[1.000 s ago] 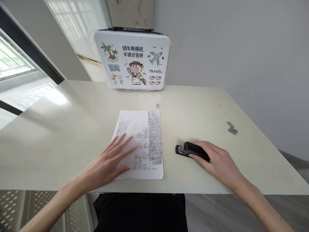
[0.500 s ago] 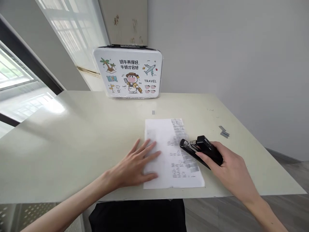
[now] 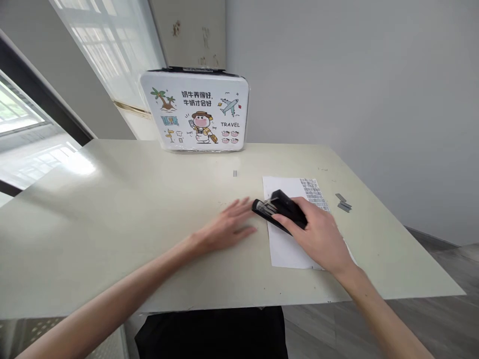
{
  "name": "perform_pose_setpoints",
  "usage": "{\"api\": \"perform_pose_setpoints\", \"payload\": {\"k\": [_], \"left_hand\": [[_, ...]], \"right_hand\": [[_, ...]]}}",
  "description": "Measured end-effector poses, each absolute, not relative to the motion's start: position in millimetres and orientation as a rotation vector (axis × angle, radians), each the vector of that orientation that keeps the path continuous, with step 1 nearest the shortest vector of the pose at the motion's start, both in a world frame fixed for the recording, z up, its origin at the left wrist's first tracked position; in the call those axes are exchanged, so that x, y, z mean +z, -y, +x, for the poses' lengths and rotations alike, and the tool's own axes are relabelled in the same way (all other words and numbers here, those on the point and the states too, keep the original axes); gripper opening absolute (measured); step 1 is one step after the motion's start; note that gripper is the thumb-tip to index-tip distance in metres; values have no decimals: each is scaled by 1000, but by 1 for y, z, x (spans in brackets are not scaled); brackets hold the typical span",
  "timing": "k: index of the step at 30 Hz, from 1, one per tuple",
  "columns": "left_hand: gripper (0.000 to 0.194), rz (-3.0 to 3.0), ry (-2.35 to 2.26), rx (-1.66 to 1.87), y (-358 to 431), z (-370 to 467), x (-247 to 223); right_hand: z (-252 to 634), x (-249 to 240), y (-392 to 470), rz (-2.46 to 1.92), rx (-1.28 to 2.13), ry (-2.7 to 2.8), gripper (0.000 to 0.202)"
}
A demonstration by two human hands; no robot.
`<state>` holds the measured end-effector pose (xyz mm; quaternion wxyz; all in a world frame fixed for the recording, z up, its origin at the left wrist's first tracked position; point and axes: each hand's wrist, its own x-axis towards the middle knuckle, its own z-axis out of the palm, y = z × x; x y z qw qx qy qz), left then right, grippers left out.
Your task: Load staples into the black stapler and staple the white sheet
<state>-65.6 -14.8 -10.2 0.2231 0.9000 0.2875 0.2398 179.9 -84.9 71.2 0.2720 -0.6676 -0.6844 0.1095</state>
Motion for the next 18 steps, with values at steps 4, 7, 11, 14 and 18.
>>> {"api": "perform_pose_setpoints", "payload": {"k": [4,7,11,14,18], "left_hand": [[42,2136,-1084,868,-8,-141,0],[36,1815,-1296,1038,-18,-172,10],[33,1579,-1367,1186,-22,-181,15],[31,1538,-1355,1209,-23,-180,14],[26,1500,-1370,1241,-23,-178,12]], "right_hand": [[148,59,49,-1620,354,2057,38],[119,43,16,-1419,404,2207,31],[92,26,-12,-1291,423,2309,33],[88,16,-16,-1256,498,2222,37],[96,2,-12,-1309,674,1838,49]]}}
